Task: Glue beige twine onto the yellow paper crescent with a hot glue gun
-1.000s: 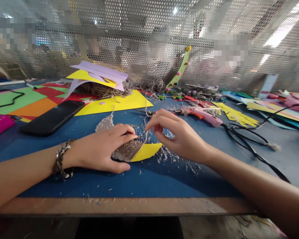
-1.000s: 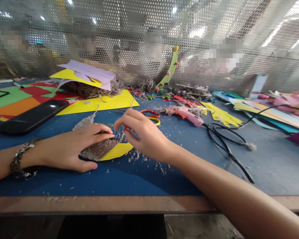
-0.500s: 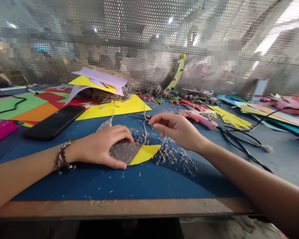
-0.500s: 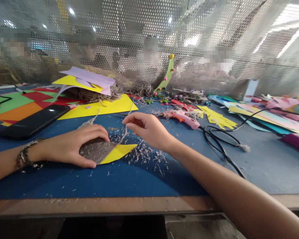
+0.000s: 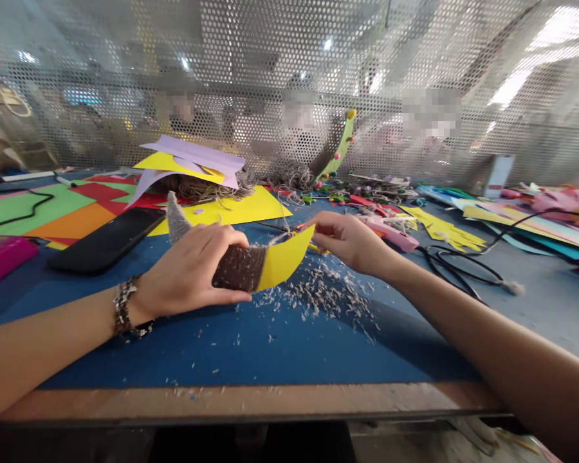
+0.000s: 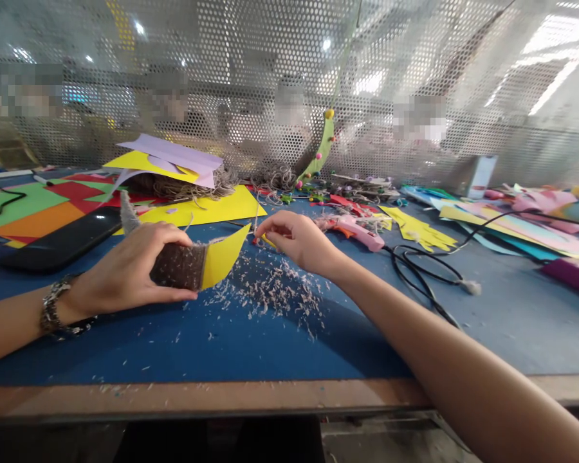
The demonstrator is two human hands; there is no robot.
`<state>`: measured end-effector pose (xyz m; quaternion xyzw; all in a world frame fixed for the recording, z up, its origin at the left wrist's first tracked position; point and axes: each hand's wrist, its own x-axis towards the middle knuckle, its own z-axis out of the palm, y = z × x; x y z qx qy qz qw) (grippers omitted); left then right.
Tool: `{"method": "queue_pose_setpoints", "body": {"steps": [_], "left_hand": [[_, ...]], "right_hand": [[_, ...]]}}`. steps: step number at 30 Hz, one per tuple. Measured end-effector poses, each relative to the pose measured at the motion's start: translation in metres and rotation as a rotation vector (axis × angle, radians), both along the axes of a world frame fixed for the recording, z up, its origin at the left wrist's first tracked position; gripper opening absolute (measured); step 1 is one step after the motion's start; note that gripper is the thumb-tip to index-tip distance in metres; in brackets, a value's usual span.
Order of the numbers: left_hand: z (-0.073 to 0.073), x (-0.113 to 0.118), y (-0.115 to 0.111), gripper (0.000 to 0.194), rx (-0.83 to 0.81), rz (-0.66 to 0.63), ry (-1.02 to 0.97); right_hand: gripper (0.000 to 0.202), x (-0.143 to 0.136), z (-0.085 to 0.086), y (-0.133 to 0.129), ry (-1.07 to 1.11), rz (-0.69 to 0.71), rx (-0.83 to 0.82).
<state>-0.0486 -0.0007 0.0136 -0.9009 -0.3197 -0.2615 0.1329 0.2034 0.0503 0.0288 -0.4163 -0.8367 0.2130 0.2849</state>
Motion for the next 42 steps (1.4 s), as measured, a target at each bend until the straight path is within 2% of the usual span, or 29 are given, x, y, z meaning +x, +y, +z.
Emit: {"method": "queue_pose_setpoints", "body": {"steps": [4, 10, 15, 20, 24, 27, 33, 42], "left_hand": [[-0.002, 0.000, -0.002, 0.039, 0.100, -0.053, 0.049], [-0.006, 0.002, -0.002, 0.032, 0.078, -0.066, 0.068], [-0.008, 0.004, -0.002, 0.027, 0.114, -0.018, 0.063], [-0.008, 0.005, -0.005, 0.020, 0.163, -0.040, 0.000], [-0.005, 0.006, -0.008, 0.015, 0.074, -0.163, 0.047], [-0.003, 0.007, -0.010, 0.010, -0.019, -0.230, 0.047], [-0.004, 0.008, -0.012, 0.008, -0.115, -0.212, -0.048], [-0.003, 0.008, -0.013, 0.011, -0.200, -0.232, -0.050]], "right_hand": [[0.018, -0.001, 0.001, -0.002, -0.027, 0.007, -0.086], [0.017, -0.001, 0.001, -0.007, -0.212, 0.129, -0.093], [0.021, -0.005, -0.001, -0.010, -0.265, 0.181, -0.006], [0.014, -0.010, 0.000, -0.014, -0.259, 0.157, 0.077], [0.010, -0.009, -0.002, -0.013, -0.260, 0.129, 0.077], [0.010, -0.008, -0.003, -0.013, -0.314, 0.160, 0.068], [0.012, -0.009, -0.006, -0.016, -0.424, 0.174, 0.102], [0.013, -0.012, -0.010, -0.019, -0.517, 0.204, 0.171]]}}
